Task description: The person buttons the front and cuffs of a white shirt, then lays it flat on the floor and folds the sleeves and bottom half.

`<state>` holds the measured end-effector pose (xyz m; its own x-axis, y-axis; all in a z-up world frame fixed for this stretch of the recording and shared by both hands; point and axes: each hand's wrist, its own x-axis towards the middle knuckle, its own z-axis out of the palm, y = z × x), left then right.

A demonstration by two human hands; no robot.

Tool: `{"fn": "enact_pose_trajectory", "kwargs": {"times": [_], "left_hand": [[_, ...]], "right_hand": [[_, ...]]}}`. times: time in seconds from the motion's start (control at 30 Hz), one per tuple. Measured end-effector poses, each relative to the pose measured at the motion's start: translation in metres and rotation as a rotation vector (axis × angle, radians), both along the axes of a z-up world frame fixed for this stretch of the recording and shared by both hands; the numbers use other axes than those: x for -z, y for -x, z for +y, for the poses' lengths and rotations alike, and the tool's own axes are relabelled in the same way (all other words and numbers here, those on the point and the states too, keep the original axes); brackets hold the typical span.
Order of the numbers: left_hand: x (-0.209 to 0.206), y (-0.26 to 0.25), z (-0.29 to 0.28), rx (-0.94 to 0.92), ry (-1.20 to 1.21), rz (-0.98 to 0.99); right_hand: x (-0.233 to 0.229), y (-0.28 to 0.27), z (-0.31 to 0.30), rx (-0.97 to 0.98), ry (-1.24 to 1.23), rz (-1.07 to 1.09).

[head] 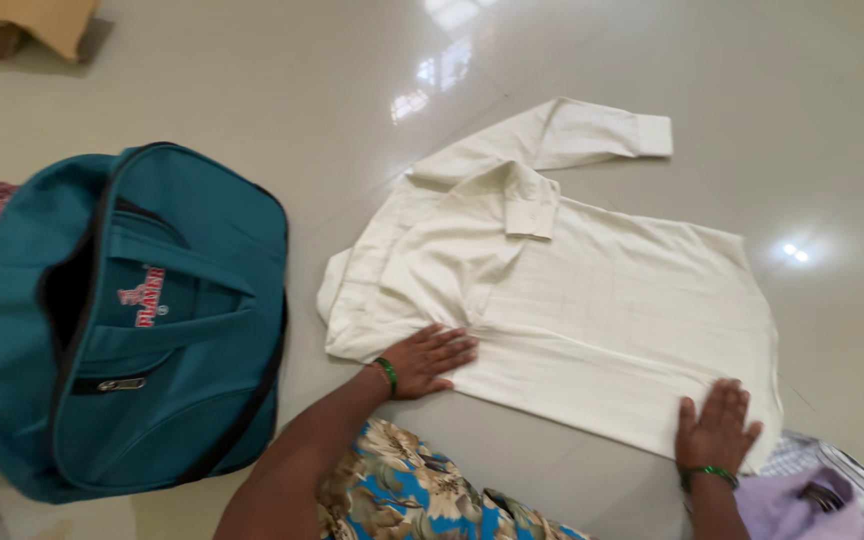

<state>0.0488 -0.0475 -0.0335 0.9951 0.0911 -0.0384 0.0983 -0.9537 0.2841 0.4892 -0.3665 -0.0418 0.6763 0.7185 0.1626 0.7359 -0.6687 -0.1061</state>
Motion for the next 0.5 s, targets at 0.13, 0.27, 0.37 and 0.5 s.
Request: {"fn": "enact_pose_trajectory", "kwargs": {"times": [0.13, 0.27, 0.37, 0.5], "left_hand": [[-0.003, 0.057, 0.036, -0.075, -0.079, 0.063], [-0.009, 0.109, 0.055, -0.222, -0.156, 0.151], [-0.015, 0.121, 0.051, -0.281, -0.209, 0.139], [-0.034, 0.113, 0.051, -0.293, -0.173, 0.175]], "right_hand": [[-0.006, 0.007, 0.001, -0.007, -0.027, 0.029], [-0.007, 0.008, 0.003, -0.004, -0.021, 0.041], [-0.007, 0.009, 0.003, 0.014, -0.003, 0.075], [-0.012, 0.003, 0.009, 0.016, 0.053, 0.093]]}}
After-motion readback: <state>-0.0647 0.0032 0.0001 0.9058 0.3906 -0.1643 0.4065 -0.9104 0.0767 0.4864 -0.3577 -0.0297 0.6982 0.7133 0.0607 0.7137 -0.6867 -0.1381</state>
